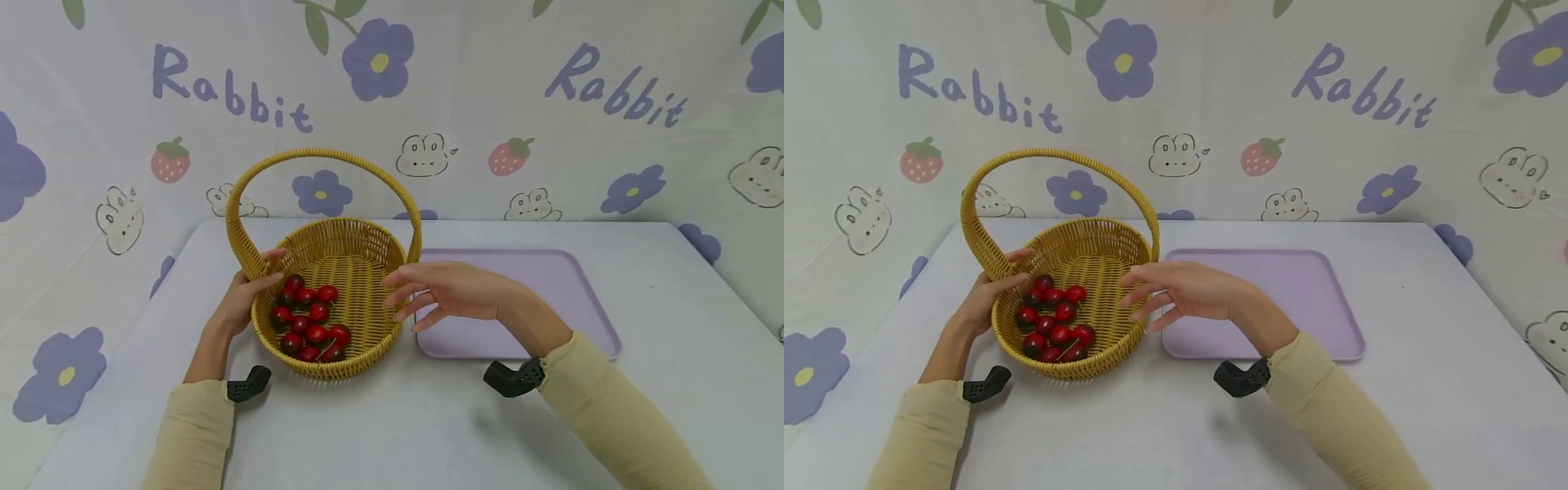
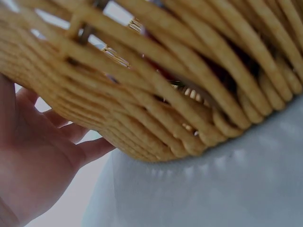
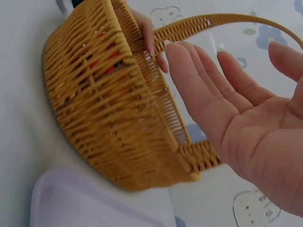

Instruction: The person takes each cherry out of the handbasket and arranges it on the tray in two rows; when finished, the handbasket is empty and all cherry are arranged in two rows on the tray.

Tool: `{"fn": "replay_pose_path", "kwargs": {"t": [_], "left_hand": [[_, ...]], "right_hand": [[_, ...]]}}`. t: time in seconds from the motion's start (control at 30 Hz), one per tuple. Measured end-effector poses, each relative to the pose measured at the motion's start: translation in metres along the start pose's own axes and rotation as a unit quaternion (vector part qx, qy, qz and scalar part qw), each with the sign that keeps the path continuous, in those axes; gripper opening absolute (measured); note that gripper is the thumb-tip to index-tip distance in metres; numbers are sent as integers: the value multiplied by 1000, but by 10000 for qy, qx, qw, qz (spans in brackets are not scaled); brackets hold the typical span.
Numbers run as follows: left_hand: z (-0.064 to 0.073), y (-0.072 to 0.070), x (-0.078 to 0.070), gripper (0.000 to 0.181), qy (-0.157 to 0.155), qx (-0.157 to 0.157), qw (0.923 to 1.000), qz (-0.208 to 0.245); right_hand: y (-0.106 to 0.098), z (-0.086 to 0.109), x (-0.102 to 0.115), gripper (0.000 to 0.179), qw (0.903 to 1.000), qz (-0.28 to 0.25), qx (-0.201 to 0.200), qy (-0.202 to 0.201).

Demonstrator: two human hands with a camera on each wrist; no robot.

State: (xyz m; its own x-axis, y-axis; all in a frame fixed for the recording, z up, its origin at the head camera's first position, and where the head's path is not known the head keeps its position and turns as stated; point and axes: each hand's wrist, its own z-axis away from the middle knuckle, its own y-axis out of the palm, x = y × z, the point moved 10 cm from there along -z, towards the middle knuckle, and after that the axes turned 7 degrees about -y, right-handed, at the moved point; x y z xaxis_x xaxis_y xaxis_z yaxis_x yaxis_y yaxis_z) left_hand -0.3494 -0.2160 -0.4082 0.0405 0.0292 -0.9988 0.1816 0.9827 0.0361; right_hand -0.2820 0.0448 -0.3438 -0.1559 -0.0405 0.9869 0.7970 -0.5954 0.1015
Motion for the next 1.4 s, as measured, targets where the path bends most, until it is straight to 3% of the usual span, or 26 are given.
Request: {"fn": "replay_pose_path", "kwargs": {"t": [0.17,0.33,0.5,0.67,0.8,1.2,1.4], "left_hand": [[0,-1,1,42,-46,-24,10000,-28],[-1,-3,3,45,-60,-53,10000,-33],[-1,-4,4,46,-76,-136,9998,-97],[-1,-5,3,46,-44,-171,9998,-83],[-1,-5,4,46,-67,-198,9997,-105],[-2,-8,5,47,-48,-249,9996,-146],[-1,-8,3,47,25,-263,9995,-158]], "right_hand": [[14,-27,1,43,9996,157,219,17],[21,-53,0,41,9996,226,138,101],[19,-75,-5,42,9984,346,-237,374],[7,-91,-14,45,9930,443,-894,629],[-2,-101,-22,49,9872,567,-1286,759],[-12,-115,-48,53,9735,527,-1877,1194],[-11,-121,-58,54,9745,174,-1846,1264]]}}
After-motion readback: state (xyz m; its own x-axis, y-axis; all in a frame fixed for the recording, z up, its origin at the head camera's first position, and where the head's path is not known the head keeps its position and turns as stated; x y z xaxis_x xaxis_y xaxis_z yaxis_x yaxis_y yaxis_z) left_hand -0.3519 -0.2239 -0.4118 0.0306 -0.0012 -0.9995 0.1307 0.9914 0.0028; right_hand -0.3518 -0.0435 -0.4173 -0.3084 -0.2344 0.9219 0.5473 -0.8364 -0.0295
